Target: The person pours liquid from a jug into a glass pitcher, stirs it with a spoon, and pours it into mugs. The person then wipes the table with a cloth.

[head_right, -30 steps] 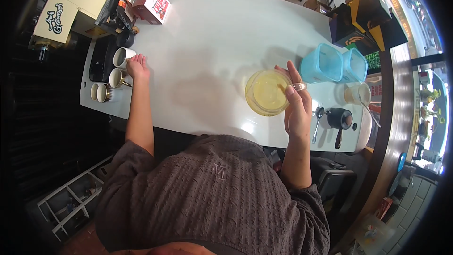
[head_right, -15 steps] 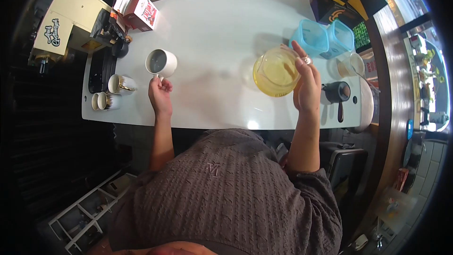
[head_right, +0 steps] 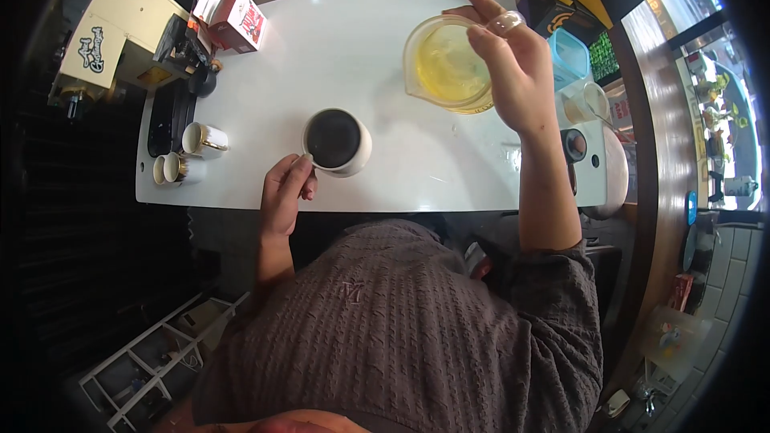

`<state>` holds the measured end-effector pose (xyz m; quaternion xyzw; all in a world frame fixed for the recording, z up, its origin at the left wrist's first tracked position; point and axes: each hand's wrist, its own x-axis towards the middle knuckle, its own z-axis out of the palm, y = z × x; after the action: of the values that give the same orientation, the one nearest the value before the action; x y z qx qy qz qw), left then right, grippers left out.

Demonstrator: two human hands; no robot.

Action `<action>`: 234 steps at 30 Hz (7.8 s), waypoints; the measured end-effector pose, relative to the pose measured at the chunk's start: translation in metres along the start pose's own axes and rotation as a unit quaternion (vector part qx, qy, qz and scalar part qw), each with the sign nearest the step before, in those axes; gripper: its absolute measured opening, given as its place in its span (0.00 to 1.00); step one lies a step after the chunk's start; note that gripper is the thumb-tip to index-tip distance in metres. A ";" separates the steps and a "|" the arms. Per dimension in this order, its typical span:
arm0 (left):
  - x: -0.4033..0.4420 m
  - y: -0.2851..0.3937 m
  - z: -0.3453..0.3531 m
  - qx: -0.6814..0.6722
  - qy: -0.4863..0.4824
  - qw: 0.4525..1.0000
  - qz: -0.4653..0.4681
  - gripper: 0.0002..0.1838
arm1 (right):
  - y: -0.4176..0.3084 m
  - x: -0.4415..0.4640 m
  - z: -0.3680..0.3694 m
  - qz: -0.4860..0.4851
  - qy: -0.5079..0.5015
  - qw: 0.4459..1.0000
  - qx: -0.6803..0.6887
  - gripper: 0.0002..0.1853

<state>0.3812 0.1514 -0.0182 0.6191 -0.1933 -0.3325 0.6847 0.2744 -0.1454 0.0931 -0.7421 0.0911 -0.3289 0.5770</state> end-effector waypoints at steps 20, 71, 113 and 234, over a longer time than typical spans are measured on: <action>-0.018 0.031 0.032 -0.084 -0.022 0.996 -0.008 0.15 | -0.045 0.030 0.030 -0.166 -0.175 0.954 -0.179 0.30; -0.003 0.019 0.058 -0.084 -0.048 0.995 -0.013 0.14 | -0.056 0.034 0.028 -0.257 -0.209 0.905 -0.267 0.29; -0.005 0.000 0.076 -0.167 -0.103 0.981 0.000 0.16 | -0.055 0.030 0.006 -0.246 -0.225 0.896 -0.292 0.29; -0.014 -0.004 0.077 -0.144 -0.169 0.974 0.040 0.08 | -0.077 0.014 0.014 -0.286 -0.211 0.870 -0.343 0.27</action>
<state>0.3179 0.1059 -0.0081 0.4405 -0.2808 -0.4294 0.7367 0.2745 -0.1172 0.1678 -0.9385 -0.1417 -0.2633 0.1727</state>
